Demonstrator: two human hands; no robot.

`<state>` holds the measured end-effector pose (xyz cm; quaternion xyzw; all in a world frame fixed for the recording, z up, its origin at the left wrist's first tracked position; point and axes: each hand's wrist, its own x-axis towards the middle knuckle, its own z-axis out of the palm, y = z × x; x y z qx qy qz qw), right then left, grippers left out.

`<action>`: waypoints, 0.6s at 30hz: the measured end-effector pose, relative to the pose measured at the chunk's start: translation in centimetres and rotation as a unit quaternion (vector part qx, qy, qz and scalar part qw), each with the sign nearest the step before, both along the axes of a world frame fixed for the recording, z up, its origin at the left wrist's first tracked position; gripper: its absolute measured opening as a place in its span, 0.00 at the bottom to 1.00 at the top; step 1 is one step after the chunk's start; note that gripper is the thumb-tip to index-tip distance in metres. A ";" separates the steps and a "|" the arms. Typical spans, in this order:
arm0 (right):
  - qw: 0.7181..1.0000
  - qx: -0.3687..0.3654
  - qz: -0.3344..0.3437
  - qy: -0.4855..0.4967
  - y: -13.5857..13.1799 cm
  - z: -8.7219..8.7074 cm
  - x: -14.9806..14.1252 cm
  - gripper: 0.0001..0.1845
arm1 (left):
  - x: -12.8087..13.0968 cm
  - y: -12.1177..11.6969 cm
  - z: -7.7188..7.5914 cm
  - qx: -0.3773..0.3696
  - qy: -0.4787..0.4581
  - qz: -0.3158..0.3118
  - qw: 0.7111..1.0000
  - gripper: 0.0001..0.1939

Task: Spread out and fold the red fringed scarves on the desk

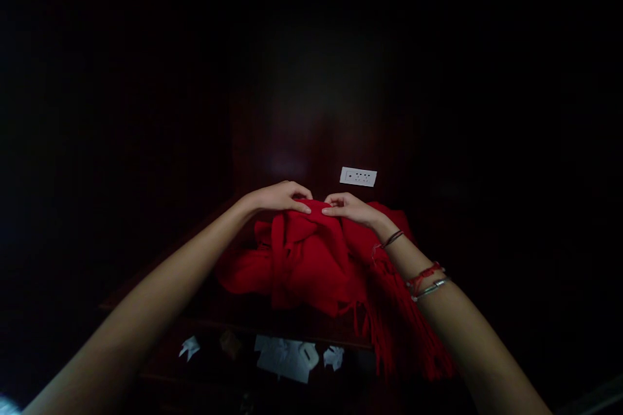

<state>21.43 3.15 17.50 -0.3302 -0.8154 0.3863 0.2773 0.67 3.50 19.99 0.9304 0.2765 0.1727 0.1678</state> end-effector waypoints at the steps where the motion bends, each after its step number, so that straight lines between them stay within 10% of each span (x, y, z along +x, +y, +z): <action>1: 1.000 0.014 -0.020 0.010 0.0 0.1 0.2 0.14 | -0.4 0.2 -0.1 0.018 0.017 0.019 0.999 0.11; 9: 0.981 0.147 -0.130 -0.013 0.6 0.0 1.3 0.14 | -1.3 1.2 -3.0 0.235 0.075 0.237 0.940 0.09; 14: 0.983 0.128 -0.133 -0.016 0.1 1.2 2.3 0.10 | -1.5 1.5 -4.4 0.171 0.087 0.330 0.924 0.08; 18: 0.979 0.129 -0.151 -0.045 -0.3 2.5 3.8 0.11 | -2.0 1.9 -4.4 0.052 -0.094 0.316 0.943 0.10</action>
